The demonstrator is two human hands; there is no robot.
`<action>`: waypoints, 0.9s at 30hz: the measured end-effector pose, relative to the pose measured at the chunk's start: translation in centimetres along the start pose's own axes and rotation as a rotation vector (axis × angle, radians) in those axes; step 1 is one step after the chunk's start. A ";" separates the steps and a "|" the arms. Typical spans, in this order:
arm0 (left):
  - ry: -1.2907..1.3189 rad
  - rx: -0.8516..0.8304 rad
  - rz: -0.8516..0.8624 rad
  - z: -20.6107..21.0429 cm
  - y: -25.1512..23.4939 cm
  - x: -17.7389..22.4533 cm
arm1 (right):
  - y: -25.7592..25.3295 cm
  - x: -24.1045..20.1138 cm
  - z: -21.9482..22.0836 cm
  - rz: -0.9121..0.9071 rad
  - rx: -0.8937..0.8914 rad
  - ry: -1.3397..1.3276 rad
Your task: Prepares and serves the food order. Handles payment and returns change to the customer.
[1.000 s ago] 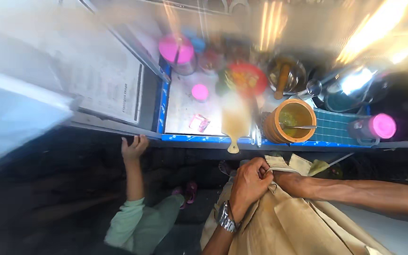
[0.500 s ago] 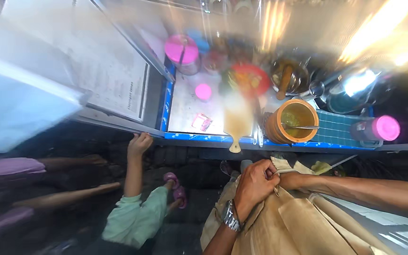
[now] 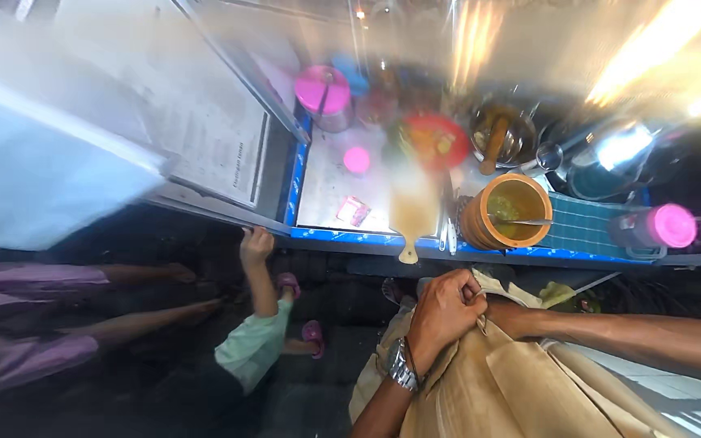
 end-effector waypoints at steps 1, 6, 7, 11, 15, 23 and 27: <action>-0.003 -0.004 -0.002 0.1 0.0 0.0 | -0.1 0.0 0.1 0.025 -0.003 0.001; -0.006 0.041 -0.034 -0.4 0.3 -0.5 | 0.7 -0.8 -0.7 0.043 0.020 0.148; -0.007 0.048 -0.046 -0.4 0.4 -0.6 | 1.1 -1.2 -1.2 0.042 0.005 0.197; 0.009 0.062 -0.072 -0.7 0.6 -0.6 | 2.9 -1.3 -2.6 0.068 -0.024 0.326; 0.076 0.092 -0.090 -0.8 0.7 -1.0 | 5.7 -1.4 -4.9 0.055 0.059 0.293; 0.262 -0.052 -0.089 -0.2 0.7 -2.4 | 8.1 -0.1 -8.1 -0.144 0.046 0.062; 0.351 -0.107 0.016 -0.3 0.8 -2.1 | 9.0 -0.3 -9.9 -0.191 0.030 -0.123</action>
Point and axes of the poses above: each hand's wrist, its own y-axis away from the middle knuckle, its own z-axis out of the palm, x = y × z, the point moved 10 cm from there along -y, towards the middle knuckle, and after that the axes turned 6 degrees about z, right-handed, at the moved point
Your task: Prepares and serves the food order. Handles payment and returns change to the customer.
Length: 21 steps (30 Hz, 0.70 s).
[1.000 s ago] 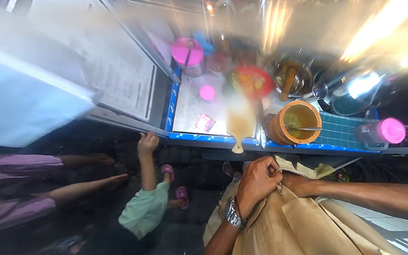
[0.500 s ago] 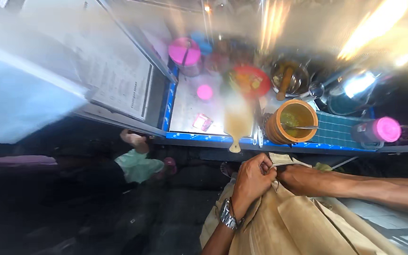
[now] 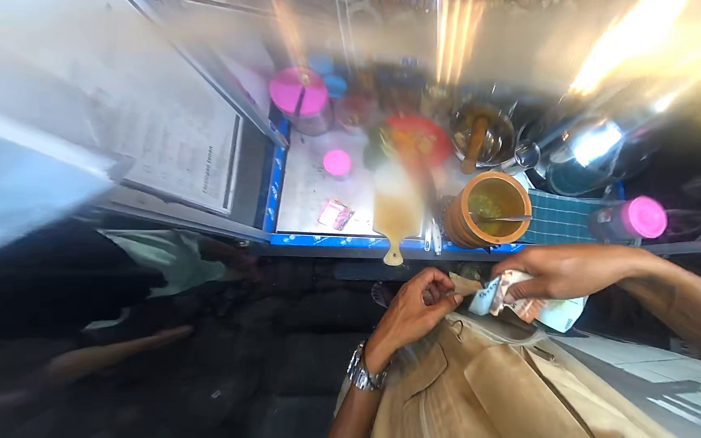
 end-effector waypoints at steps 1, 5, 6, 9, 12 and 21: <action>0.068 -0.014 0.071 -0.1 0.1 0.3 | -0.2 -0.2 -0.3 0.001 0.009 -0.108; 0.415 0.005 0.251 -0.7 0.7 1.1 | -3.0 -1.8 -0.5 -0.109 0.159 -0.734; 0.525 0.044 0.276 -0.7 0.9 1.4 | -4.2 -2.2 -0.4 -0.146 0.221 -0.850; 0.816 0.318 0.204 -1.4 1.4 0.9 | -7.7 -3.1 0.1 -0.201 0.490 -0.889; 0.992 0.568 0.085 -2.1 2.3 -0.7 | -9.7 -4.1 1.4 -0.280 0.678 -0.850; 1.079 0.568 0.114 -2.2 2.9 -1.8 | -9.3 -3.9 2.4 -0.166 1.013 -0.217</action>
Point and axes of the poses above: each hand's wrist, its own y-axis away from the middle knuckle, its own z-axis out of the palm, x = y × z, the point moved 10 cm from there along -y, towards the middle knuckle, and after that the axes turned 6 degrees about z, right-handed, at the moved point
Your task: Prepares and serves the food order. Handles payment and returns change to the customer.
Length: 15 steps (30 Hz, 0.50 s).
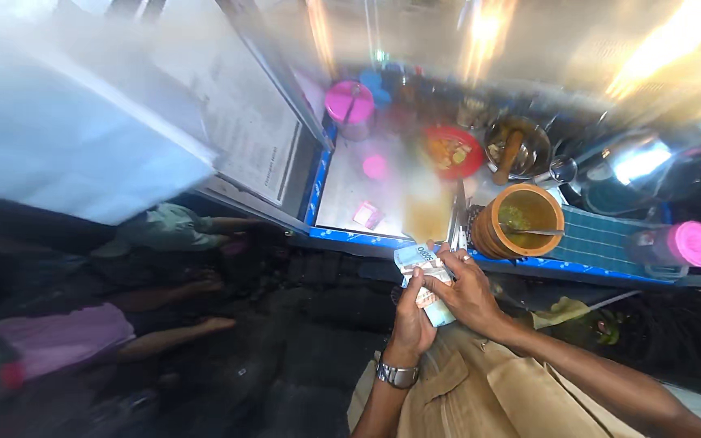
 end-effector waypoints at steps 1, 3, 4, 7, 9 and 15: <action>0.010 0.001 -0.003 0.1 -0.1 -0.1 | 0.0 -0.4 -0.2 -0.071 0.045 0.064; 0.003 0.039 -0.014 0.0 -0.1 -0.2 | 0.1 -1.2 -0.7 -0.194 0.141 0.223; 0.000 0.057 -0.019 -0.2 -0.1 -0.2 | 0.1 -1.4 -0.9 -0.223 0.181 0.285; -0.027 0.143 -0.048 -1.1 -0.2 -0.5 | -0.2 -1.1 -1.4 -0.229 0.211 0.335; -0.023 0.176 -0.062 -1.5 -0.4 -0.7 | -0.7 -0.6 -1.4 -0.192 0.144 0.257; -0.108 0.093 -0.036 -1.1 -0.6 0.1 | -2.0 1.2 0.1 0.289 -0.340 -0.686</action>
Point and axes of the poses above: each hand's wrist, its own y-axis away from the middle knuckle, its own z-axis out of the palm, x = y × z, the point moved 10 cm from there along -y, towards the middle knuckle, and after that the axes turned 6 degrees about z, right-handed, at the moved point
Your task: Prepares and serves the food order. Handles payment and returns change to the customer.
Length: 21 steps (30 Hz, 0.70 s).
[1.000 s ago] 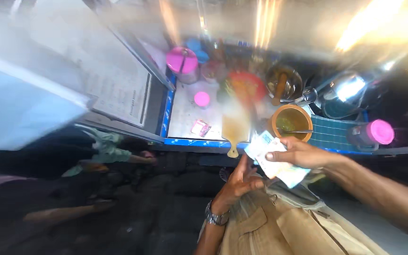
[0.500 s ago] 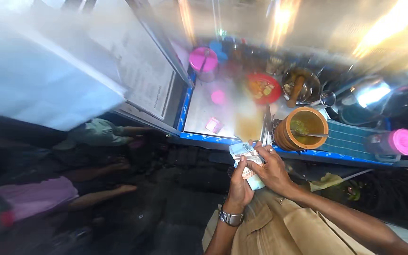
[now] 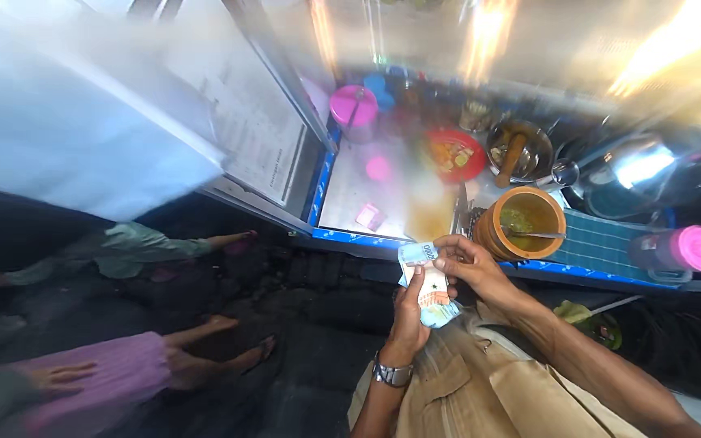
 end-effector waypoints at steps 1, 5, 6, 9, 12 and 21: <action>-0.011 -0.041 0.008 0.4 0.1 0.1 | -0.3 0.1 -0.2 0.038 0.007 -0.053; -0.037 -0.125 0.016 1.1 0.3 0.4 | -0.5 -0.6 -1.3 -0.010 0.077 -0.021; -0.038 -0.133 0.013 1.2 0.4 0.4 | -0.4 -0.8 -1.5 -0.038 0.098 -0.017; -0.073 -0.150 -0.008 1.4 0.6 0.3 | -0.2 -1.1 -2.2 -0.109 0.212 -0.050; -0.088 -0.117 -0.019 1.4 0.7 0.2 | -0.4 -1.1 -1.9 -0.109 0.204 -0.022; -0.023 -0.190 -0.052 1.5 0.8 -0.4 | 0.9 -5.4 -5.9 -0.352 0.445 -0.246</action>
Point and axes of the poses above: each hand's wrist, its own y-axis away from the middle knuckle, its own z-axis out of the palm, x = y × z, the point moved 10 cm from there along -y, towards the middle knuckle, and after that the axes turned 6 degrees about z, right-handed, at the moved point
